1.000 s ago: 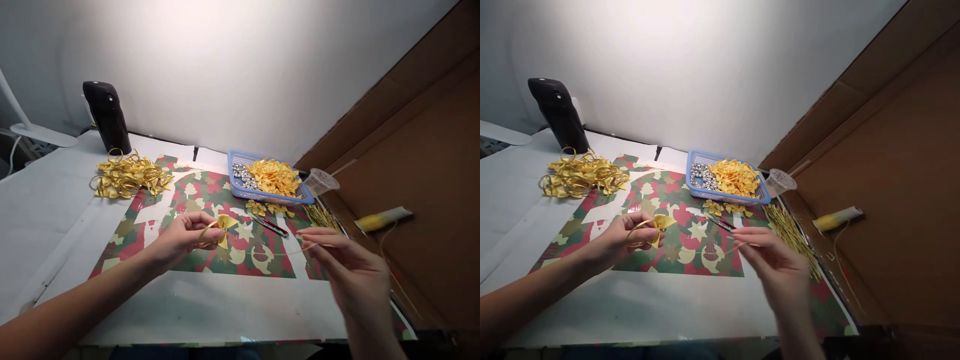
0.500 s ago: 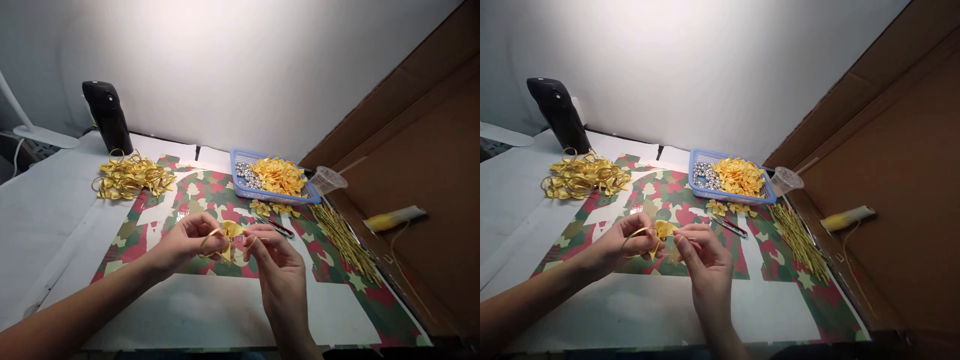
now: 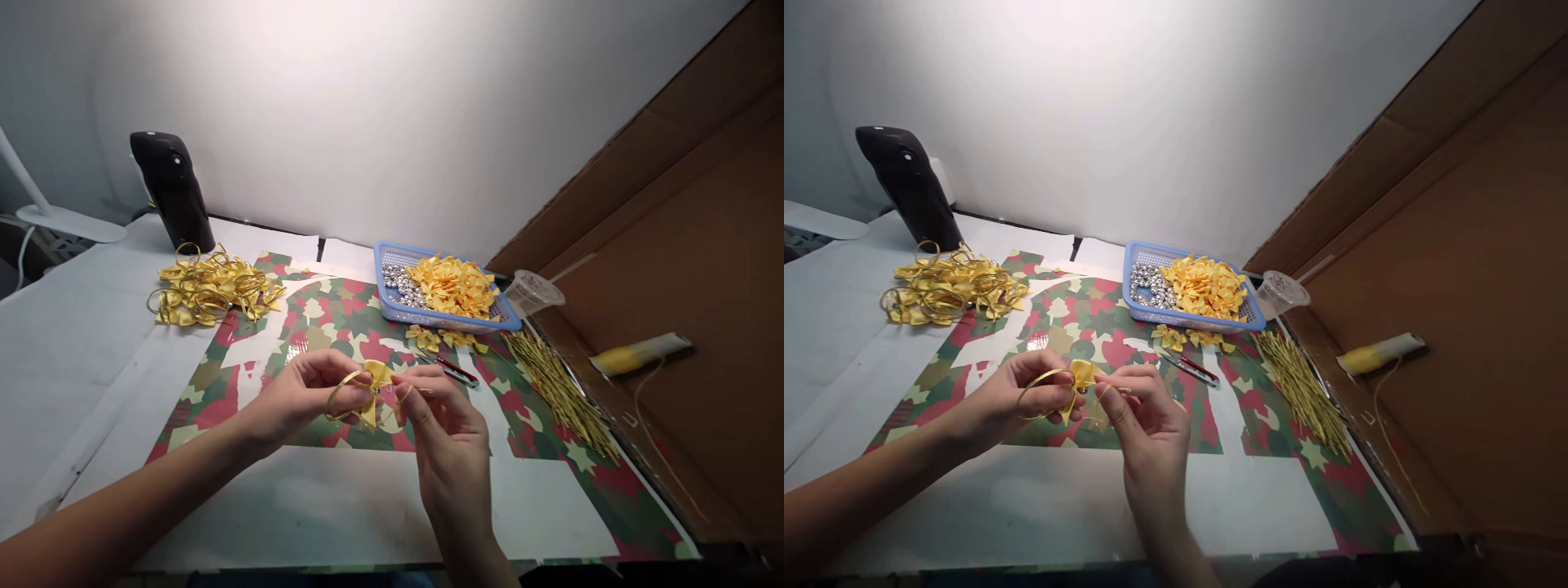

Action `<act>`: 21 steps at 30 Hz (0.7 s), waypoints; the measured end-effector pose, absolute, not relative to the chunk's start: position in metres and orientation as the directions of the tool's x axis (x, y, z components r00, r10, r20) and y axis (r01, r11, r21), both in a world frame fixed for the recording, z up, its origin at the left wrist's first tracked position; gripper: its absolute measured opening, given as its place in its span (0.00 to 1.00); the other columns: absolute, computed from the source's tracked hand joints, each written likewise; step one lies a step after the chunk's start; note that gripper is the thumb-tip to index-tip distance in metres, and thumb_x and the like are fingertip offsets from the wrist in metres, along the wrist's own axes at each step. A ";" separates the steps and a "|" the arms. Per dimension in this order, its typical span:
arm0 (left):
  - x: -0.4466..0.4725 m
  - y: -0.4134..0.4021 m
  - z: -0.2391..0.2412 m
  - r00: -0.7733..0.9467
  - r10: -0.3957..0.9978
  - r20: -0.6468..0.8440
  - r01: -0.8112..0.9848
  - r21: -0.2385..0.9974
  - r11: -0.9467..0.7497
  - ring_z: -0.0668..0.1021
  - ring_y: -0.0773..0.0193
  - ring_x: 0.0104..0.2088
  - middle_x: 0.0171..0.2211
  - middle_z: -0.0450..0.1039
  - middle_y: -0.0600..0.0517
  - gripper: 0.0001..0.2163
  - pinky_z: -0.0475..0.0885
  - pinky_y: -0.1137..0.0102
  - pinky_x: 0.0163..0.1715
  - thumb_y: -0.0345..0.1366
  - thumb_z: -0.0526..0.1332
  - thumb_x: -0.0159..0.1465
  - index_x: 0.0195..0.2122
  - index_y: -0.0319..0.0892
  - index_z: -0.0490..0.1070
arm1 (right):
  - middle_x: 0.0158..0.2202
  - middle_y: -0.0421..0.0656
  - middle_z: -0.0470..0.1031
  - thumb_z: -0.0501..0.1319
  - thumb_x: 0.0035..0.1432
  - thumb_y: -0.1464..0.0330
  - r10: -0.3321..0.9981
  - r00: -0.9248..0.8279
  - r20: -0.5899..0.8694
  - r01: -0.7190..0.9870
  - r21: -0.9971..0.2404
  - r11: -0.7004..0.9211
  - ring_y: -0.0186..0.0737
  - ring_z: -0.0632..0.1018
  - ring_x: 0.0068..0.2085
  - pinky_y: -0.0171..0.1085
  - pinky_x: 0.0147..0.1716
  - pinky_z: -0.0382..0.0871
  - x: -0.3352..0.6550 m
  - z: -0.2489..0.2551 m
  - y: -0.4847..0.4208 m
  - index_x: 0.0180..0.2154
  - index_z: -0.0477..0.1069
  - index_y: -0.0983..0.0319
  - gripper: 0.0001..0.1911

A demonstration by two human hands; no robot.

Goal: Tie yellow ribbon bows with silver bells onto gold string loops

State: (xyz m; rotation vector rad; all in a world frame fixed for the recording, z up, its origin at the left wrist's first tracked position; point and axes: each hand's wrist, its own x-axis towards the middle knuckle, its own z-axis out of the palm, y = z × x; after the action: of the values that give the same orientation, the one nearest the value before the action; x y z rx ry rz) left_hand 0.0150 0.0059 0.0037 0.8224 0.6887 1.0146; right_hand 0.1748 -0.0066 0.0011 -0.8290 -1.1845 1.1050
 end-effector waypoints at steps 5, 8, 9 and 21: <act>0.015 0.005 0.004 0.384 0.917 -0.109 -0.455 0.842 0.290 0.75 0.70 0.23 0.22 0.76 0.54 0.07 0.68 0.78 0.23 0.35 0.72 0.49 0.26 0.41 0.75 | 0.30 0.38 0.69 0.65 0.54 0.69 0.958 0.001 0.285 -0.220 -0.935 0.278 0.29 0.71 0.28 0.28 0.25 0.66 0.175 0.001 -0.006 0.30 0.77 0.56 0.03; 0.015 0.005 0.004 0.387 0.916 -0.108 -0.469 0.832 0.297 0.76 0.71 0.23 0.21 0.75 0.56 0.06 0.68 0.78 0.24 0.34 0.72 0.49 0.26 0.42 0.76 | 0.30 0.38 0.69 0.65 0.55 0.69 0.957 -0.007 0.290 -0.225 -0.933 0.281 0.28 0.70 0.28 0.28 0.25 0.66 0.174 0.000 -0.006 0.30 0.77 0.56 0.03; 0.015 0.005 0.005 0.387 0.916 -0.109 -0.473 0.829 0.299 0.76 0.71 0.23 0.21 0.75 0.56 0.06 0.68 0.79 0.24 0.33 0.72 0.49 0.26 0.42 0.76 | 0.30 0.38 0.69 0.65 0.55 0.69 0.956 -0.004 0.292 -0.224 -0.932 0.284 0.28 0.70 0.28 0.27 0.25 0.66 0.174 0.000 -0.006 0.30 0.77 0.56 0.03; 0.015 0.005 0.003 0.370 0.919 -0.133 -0.455 0.836 0.305 0.76 0.70 0.25 0.23 0.76 0.55 0.07 0.68 0.79 0.24 0.34 0.72 0.48 0.27 0.43 0.77 | 0.29 0.38 0.68 0.65 0.55 0.67 0.977 -0.056 0.207 -0.292 -0.939 0.182 0.28 0.69 0.28 0.27 0.25 0.65 0.172 0.001 -0.008 0.29 0.77 0.56 0.03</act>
State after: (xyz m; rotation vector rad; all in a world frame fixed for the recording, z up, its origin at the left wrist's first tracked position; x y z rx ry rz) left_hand 0.0154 0.0046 0.0034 0.8006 0.6957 1.0142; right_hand 0.1717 -0.0075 0.0007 -0.8114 -1.1418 1.2465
